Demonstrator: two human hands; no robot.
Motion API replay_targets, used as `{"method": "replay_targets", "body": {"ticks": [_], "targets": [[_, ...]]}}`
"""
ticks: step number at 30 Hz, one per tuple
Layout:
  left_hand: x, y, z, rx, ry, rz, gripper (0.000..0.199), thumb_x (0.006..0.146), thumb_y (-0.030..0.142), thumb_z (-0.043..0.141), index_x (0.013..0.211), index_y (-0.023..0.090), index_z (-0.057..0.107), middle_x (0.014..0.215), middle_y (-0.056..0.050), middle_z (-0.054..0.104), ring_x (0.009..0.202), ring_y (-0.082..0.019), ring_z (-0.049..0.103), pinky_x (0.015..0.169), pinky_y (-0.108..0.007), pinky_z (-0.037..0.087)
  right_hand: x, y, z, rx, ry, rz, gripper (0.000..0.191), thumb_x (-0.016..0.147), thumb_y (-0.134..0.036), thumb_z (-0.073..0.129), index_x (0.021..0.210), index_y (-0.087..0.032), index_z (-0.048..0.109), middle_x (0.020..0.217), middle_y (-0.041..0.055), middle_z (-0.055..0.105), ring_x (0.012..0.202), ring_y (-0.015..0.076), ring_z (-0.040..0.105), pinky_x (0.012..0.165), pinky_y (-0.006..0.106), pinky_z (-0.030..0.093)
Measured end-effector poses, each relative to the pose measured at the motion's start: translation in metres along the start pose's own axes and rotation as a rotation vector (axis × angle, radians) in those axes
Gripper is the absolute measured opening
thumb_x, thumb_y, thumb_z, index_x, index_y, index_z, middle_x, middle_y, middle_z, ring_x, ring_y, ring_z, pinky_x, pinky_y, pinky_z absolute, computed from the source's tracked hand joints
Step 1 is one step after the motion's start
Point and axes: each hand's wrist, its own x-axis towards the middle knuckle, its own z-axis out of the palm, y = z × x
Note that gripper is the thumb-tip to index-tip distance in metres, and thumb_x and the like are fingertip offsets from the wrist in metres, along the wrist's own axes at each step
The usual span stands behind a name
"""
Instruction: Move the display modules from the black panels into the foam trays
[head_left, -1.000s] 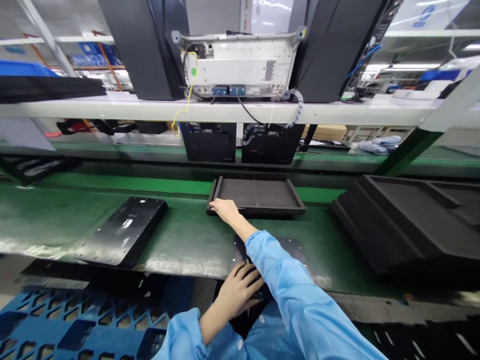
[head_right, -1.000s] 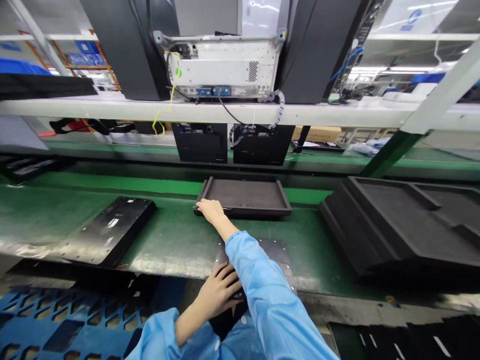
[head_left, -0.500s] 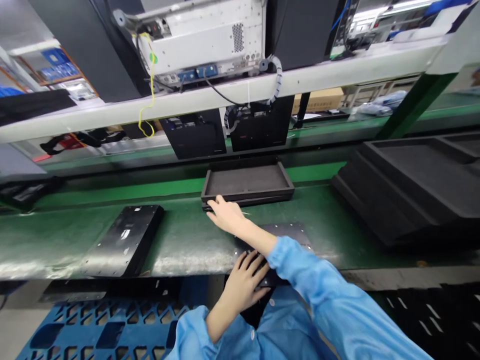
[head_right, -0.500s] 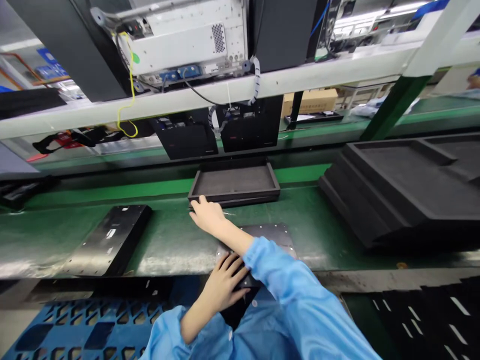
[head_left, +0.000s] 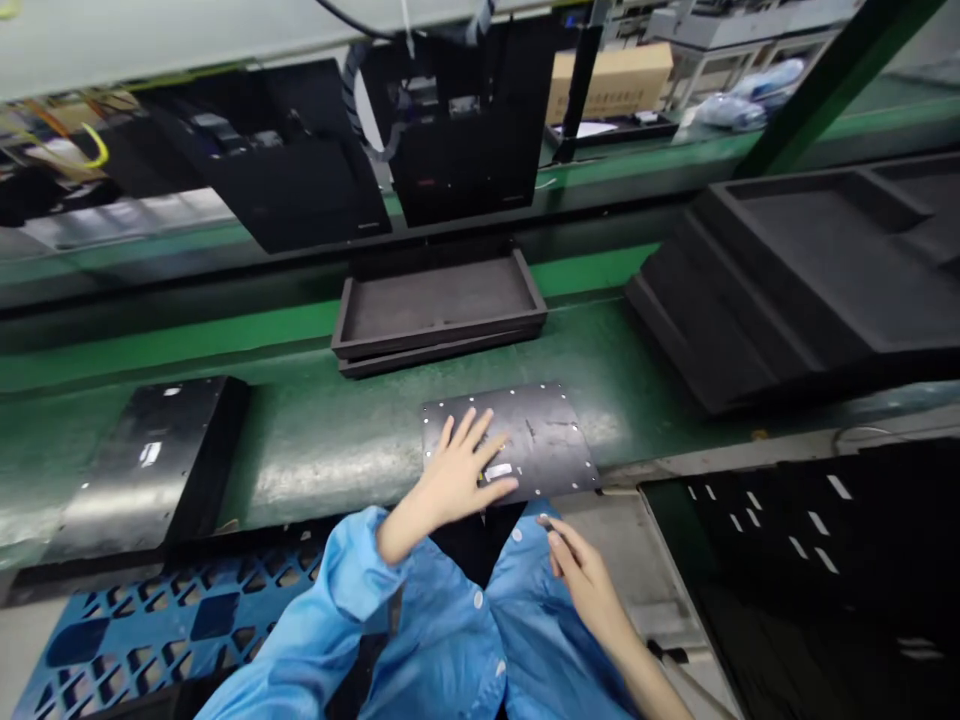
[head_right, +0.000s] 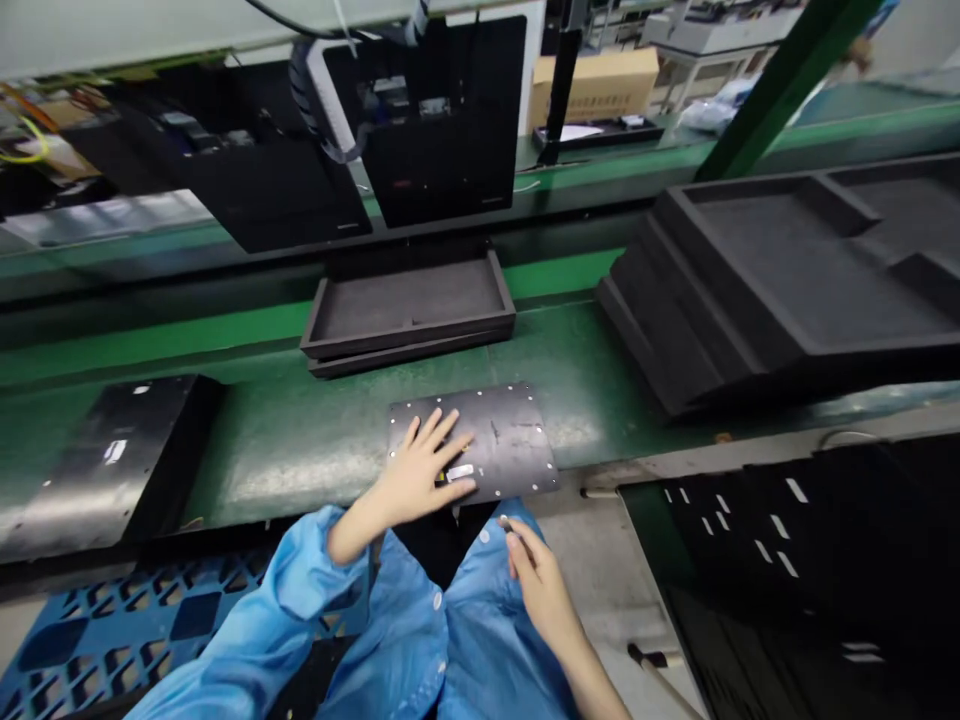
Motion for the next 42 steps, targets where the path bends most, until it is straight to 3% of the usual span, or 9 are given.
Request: {"method": "replay_targets", "body": {"ticks": [2, 5, 9, 15, 20, 28, 36, 42], "targets": [[0.024, -0.007, -0.004, 0.033, 0.015, -0.066, 0.073, 0.109, 0.065, 0.053, 0.171, 0.027, 0.045, 0.186, -0.013, 0.026, 0.173, -0.042, 0.019, 0.137, -0.069, 0.022, 0.008, 0.007, 0.007, 0.049, 0.006, -0.019, 0.066, 0.102, -0.080, 0.052, 0.114, -0.021, 0.079, 0.068, -0.0011, 0.056, 0.062, 0.0210, 0.054, 0.062, 0.034, 0.046], [0.059, -0.009, -0.002, 0.069, 0.084, -0.152, 0.069, 0.111, 0.059, 0.052, 0.170, 0.023, 0.046, 0.176, -0.016, 0.045, 0.163, -0.039, 0.039, 0.133, -0.063, 0.030, 0.018, 0.013, 0.011, 0.086, 0.040, -0.053, 0.063, 0.100, -0.081, 0.054, 0.104, -0.022, 0.078, 0.072, -0.0001, 0.060, 0.065, 0.0200, 0.056, 0.062, 0.032, 0.046], [0.084, -0.001, 0.007, 0.044, 0.168, -0.201, 0.057, 0.113, 0.055, 0.048, 0.159, 0.023, 0.056, 0.157, -0.013, 0.064, 0.143, -0.032, 0.057, 0.121, -0.052, 0.043, 0.022, 0.024, 0.009, 0.102, 0.139, -0.095, 0.058, 0.103, -0.075, 0.055, 0.114, -0.022, 0.073, 0.068, -0.0028, 0.058, 0.063, 0.0197, 0.058, 0.063, 0.031, 0.047], [0.084, 0.003, 0.011, 0.053, 0.180, -0.201, 0.055, 0.114, 0.055, 0.047, 0.157, 0.023, 0.058, 0.153, -0.012, 0.066, 0.138, -0.032, 0.057, 0.119, -0.050, 0.043, 0.021, 0.033, 0.006, 0.072, 0.130, -0.144, 0.049, 0.113, -0.065, 0.045, 0.112, -0.023, 0.069, 0.064, -0.0060, 0.053, 0.060, 0.0181, 0.054, 0.065, 0.030, 0.047], [0.085, 0.002, 0.009, 0.051, 0.177, -0.191, 0.053, 0.114, 0.056, 0.047, 0.155, 0.025, 0.059, 0.151, -0.010, 0.067, 0.136, -0.031, 0.057, 0.117, -0.049, 0.043, 0.025, 0.037, 0.004, 0.092, 0.162, -0.139, 0.047, 0.111, -0.064, 0.049, 0.114, -0.022, 0.070, 0.068, -0.0059, 0.050, 0.061, 0.0176, 0.050, 0.061, 0.029, 0.042], [0.087, 0.000, 0.008, 0.031, 0.160, -0.192, 0.052, 0.112, 0.056, 0.051, 0.152, 0.025, 0.061, 0.147, -0.010, 0.069, 0.133, -0.031, 0.058, 0.115, -0.049, 0.044, 0.027, 0.031, 0.010, 0.091, 0.178, -0.120, 0.051, 0.110, -0.068, 0.047, 0.105, -0.023, 0.070, 0.067, -0.0063, 0.041, 0.057, 0.0168, 0.041, 0.054, 0.029, 0.035], [0.087, -0.002, 0.006, 0.030, 0.152, -0.178, 0.054, 0.113, 0.058, 0.050, 0.153, 0.023, 0.060, 0.148, -0.011, 0.068, 0.131, -0.032, 0.058, 0.112, -0.048, 0.045, 0.026, 0.022, 0.006, 0.071, 0.147, -0.112, 0.051, 0.110, -0.069, 0.046, 0.109, -0.023, 0.068, 0.068, -0.0062, 0.038, 0.059, 0.0178, 0.040, 0.054, 0.030, 0.033], [0.093, -0.001, 0.003, 0.060, 0.145, -0.181, 0.054, 0.113, 0.058, 0.050, 0.152, 0.022, 0.061, 0.147, -0.012, 0.068, 0.129, -0.033, 0.059, 0.110, -0.048, 0.046, 0.029, 0.013, 0.002, 0.082, 0.171, -0.092, 0.063, 0.101, -0.084, 0.051, 0.104, -0.023, 0.069, 0.064, -0.0062, 0.039, 0.053, 0.0165, 0.039, 0.050, 0.031, 0.033]]}}
